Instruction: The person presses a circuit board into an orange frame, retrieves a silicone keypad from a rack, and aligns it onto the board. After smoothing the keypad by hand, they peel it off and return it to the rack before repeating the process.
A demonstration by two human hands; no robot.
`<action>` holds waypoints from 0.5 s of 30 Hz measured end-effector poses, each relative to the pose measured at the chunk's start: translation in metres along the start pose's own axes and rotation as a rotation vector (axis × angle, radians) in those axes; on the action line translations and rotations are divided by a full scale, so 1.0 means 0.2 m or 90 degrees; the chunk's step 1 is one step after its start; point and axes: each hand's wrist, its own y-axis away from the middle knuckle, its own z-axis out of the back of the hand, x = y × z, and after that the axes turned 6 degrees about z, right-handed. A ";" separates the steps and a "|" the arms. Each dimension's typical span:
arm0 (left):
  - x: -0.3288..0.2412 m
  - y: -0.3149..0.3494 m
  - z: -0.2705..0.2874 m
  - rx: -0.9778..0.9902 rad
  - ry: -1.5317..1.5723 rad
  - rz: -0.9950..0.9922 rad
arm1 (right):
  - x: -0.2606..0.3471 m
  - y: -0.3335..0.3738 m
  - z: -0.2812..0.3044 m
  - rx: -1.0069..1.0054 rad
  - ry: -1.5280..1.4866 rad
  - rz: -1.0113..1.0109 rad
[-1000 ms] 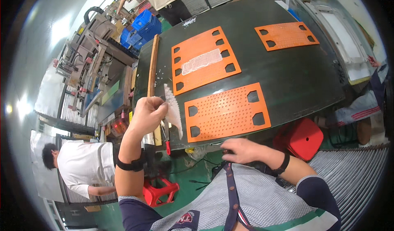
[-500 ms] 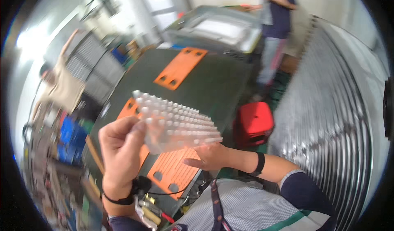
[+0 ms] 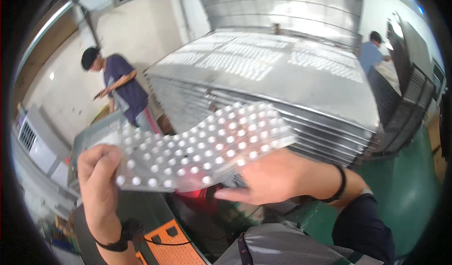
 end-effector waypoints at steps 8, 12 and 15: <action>-0.19 -0.58 -0.86 0.382 -0.028 -0.001 | -0.13 0.52 0.53 0.046 0.203 -0.423; -0.13 -0.83 -1.25 0.505 -0.133 0.009 | -0.27 0.64 0.62 0.038 0.100 -0.456; -0.07 -0.94 -1.43 0.531 -0.255 0.024 | -0.42 0.70 0.60 0.112 0.104 -0.477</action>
